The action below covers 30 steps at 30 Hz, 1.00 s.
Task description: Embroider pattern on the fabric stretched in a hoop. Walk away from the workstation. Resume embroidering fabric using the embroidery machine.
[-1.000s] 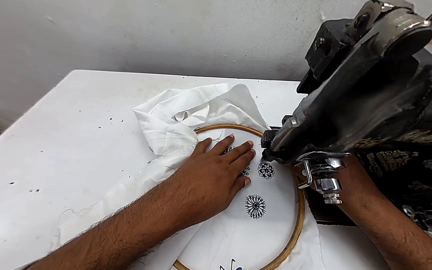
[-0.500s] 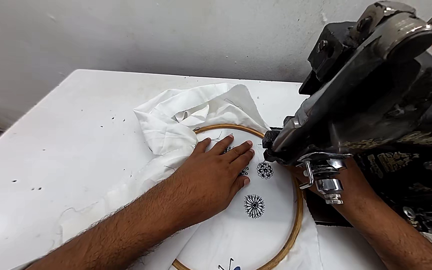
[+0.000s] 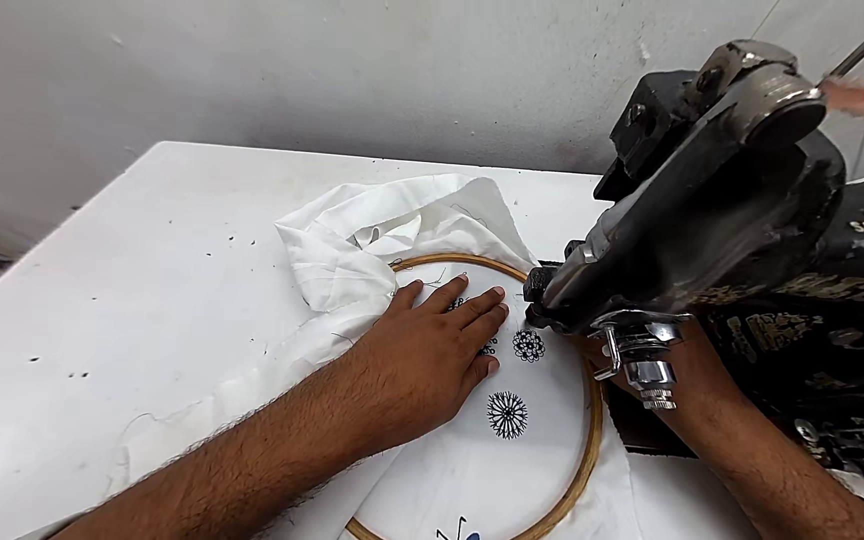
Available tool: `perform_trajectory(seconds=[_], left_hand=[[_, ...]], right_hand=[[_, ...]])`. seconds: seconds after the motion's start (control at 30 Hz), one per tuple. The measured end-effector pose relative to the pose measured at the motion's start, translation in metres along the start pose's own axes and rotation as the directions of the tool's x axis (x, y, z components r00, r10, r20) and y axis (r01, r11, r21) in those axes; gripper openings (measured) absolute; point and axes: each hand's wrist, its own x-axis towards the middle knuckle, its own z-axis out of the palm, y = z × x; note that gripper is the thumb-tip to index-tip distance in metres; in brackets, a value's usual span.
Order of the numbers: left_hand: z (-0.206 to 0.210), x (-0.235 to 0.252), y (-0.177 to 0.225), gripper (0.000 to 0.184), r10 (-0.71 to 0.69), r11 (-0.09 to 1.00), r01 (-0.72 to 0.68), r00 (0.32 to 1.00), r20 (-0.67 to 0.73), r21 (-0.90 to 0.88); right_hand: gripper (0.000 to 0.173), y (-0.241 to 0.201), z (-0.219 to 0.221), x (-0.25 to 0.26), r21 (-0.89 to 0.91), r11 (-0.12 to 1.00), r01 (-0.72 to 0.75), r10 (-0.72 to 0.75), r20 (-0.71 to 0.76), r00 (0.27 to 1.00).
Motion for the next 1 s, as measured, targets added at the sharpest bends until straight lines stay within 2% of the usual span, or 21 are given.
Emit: perform_trajectory(seconds=[0.1,0.47,0.6,1.0], left_hand=[[-0.0008,-0.0003,-0.0003,0.055,0.000,1.000,-0.001,1.000,0.007,0.004],[0.0019,0.0012,0.0006,0.055,0.013,1.000,-0.013,1.000,-0.021,0.006],[0.0007,-0.0009,0.0017,0.055,0.002,1.000,-0.002,1.000,-0.001,0.009],[0.0028,0.0006,0.0010,0.055,0.012,1.000,-0.012,1.000,-0.013,0.004]], right_hand=[[0.017,-0.0030,-0.0023,0.0011,-0.009,1.000,0.005,-0.005,0.020,1.000],[0.021,-0.0063,-0.0057,0.0014,-0.075,0.997,0.037,-0.038,-0.008,0.999],[0.020,-0.0056,-0.0043,0.0013,-0.048,0.999,-0.011,0.012,0.023,1.000],[0.019,-0.0051,-0.0047,0.0025,-0.086,0.995,0.044,-0.043,0.013,0.999]])
